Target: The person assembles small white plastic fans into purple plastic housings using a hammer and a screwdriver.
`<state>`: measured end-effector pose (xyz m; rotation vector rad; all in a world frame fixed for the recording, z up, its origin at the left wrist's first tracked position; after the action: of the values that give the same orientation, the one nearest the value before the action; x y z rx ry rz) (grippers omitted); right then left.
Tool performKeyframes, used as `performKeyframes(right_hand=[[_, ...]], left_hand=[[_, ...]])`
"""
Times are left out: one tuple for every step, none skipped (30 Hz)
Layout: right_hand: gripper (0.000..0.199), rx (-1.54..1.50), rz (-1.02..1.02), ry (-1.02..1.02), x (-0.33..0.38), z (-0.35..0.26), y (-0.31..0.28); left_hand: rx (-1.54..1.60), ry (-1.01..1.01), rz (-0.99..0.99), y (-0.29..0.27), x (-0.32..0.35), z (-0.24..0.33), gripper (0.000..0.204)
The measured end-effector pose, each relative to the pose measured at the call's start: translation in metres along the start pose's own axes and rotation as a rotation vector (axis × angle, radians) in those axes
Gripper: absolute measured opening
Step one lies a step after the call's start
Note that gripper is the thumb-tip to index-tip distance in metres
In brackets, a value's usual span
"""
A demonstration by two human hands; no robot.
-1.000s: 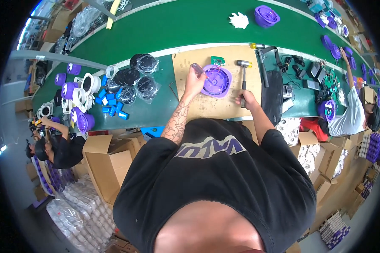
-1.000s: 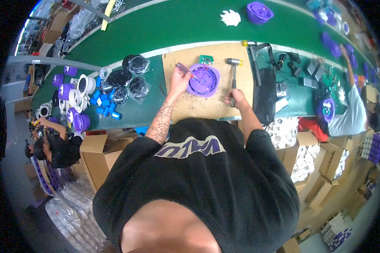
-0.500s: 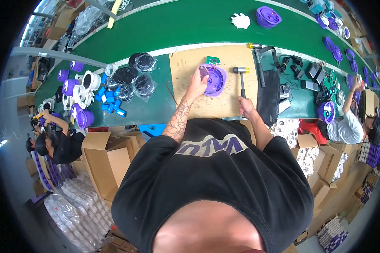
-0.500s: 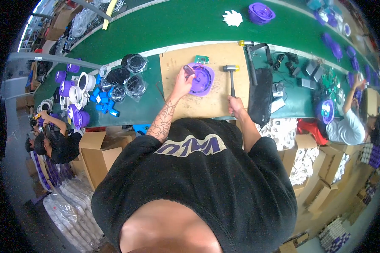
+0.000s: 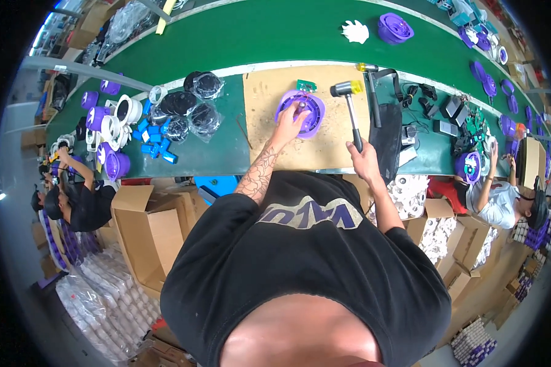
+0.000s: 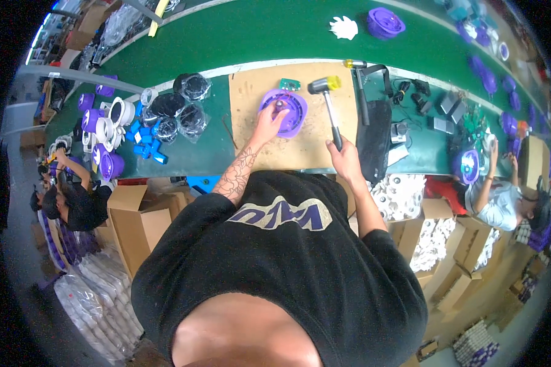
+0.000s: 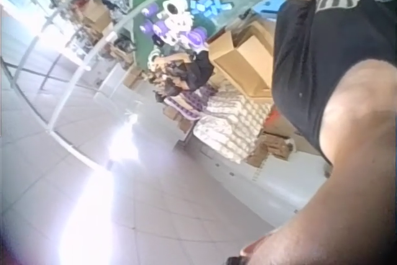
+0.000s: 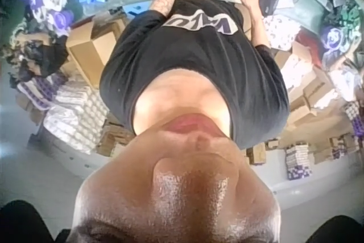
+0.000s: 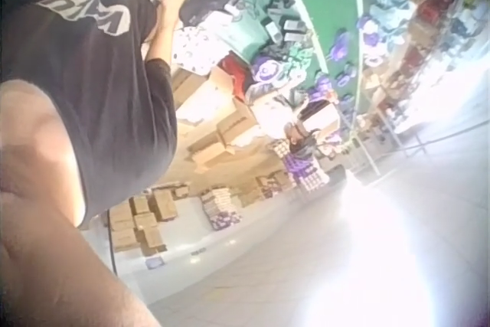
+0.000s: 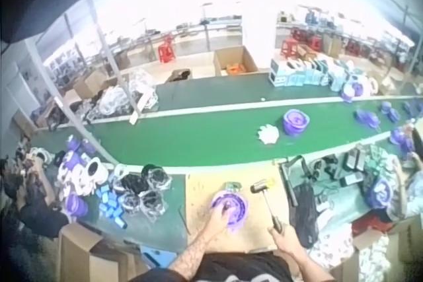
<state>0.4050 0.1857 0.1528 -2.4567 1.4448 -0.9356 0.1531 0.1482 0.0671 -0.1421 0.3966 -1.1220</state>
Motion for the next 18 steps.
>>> performKeyframes(right_hand=[[0.027, 0.172, 0.083, -0.171, 0.006, -0.014, -0.003], [0.028, 0.212, 0.045, -0.136, 0.012, -0.024, -0.004], [0.028, 0.223, 0.039, -0.143, 0.017, -0.038, -0.002], [0.027, 0.257, 0.021, -0.135, 0.02, -0.048, 0.002], [0.026, 0.291, 0.002, -0.128, 0.022, -0.053, 0.005], [0.024, 0.347, -0.015, -0.141, 0.02, -0.049, 0.009], [0.024, 0.354, -0.017, -0.142, 0.02, -0.046, 0.011], [0.022, 0.47, -0.013, -0.153, 0.02, -0.043, 0.012], [0.021, 0.585, -0.011, -0.167, 0.021, -0.045, 0.013], [0.019, 0.627, -0.019, -0.167, 0.021, -0.047, 0.012], [0.019, 0.634, -0.026, -0.172, 0.022, -0.049, 0.009], [0.018, 0.623, -0.024, -0.195, 0.023, -0.056, 0.006], [0.018, 0.609, -0.013, -0.209, 0.024, -0.062, 0.0], [0.017, 0.594, 0.041, -0.235, 0.026, -0.071, -0.006], [0.016, 0.523, 0.096, -0.262, 0.03, -0.083, -0.014], [0.015, 0.477, 0.14, -0.263, 0.037, -0.101, -0.019], [0.015, 0.43, 0.185, -0.264, 0.042, -0.113, -0.021], [0.013, 0.392, 0.244, -0.344, 0.047, -0.113, -0.019]], left_hand=[[-0.016, -0.054, -0.029, 0.0, -0.003, 0.004, 0.03], [-0.031, -0.107, -0.058, 0.0, -0.005, 0.007, 0.029], [-0.027, -0.109, -0.044, -0.002, -0.004, 0.005, 0.029], [-0.039, -0.094, -0.039, -0.003, -0.002, 0.001, 0.029], [-0.052, -0.08, -0.033, -0.003, -0.001, -0.004, 0.029], [-0.098, -0.067, -0.023, -0.003, 0.0, -0.001, 0.028], [-0.093, -0.069, -0.018, -0.003, 0.001, 0.001, 0.028], [-0.084, -0.064, -0.016, -0.001, 0.002, 0.004, 0.028], [-0.076, -0.058, -0.011, -0.002, 0.001, 0.008, 0.028], [-0.075, -0.062, -0.001, -0.002, 0.002, 0.009, 0.028], [-0.065, -0.087, -0.015, -0.003, 0.002, 0.01, 0.028], [-0.058, -0.113, -0.022, -0.005, 0.004, 0.011, 0.028], [-0.056, -0.116, -0.017, -0.005, 0.003, 0.012, 0.028], [-0.061, -0.112, -0.016, -0.005, 0.002, 0.013, 0.027], [-0.067, -0.107, -0.019, -0.004, 0.002, 0.015, 0.027], [-0.068, -0.111, -0.016, -0.003, 0.004, 0.011, 0.027], [-0.1, -0.069, 0.008, -0.003, 0.005, 0.008, 0.027], [-0.124, -0.016, 0.024, -0.001, 0.002, 0.007, 0.027]])
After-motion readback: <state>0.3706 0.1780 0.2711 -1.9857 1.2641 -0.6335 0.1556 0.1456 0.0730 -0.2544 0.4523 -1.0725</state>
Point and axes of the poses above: each hand's wrist, its own x-axis away from the middle knuckle, its own y-axis out of the palm, z = x × y, the point moved 2 cm from there along -x, towards the middle knuckle, and after that the axes turned 2 degrees about y, right-handed, at the moved point
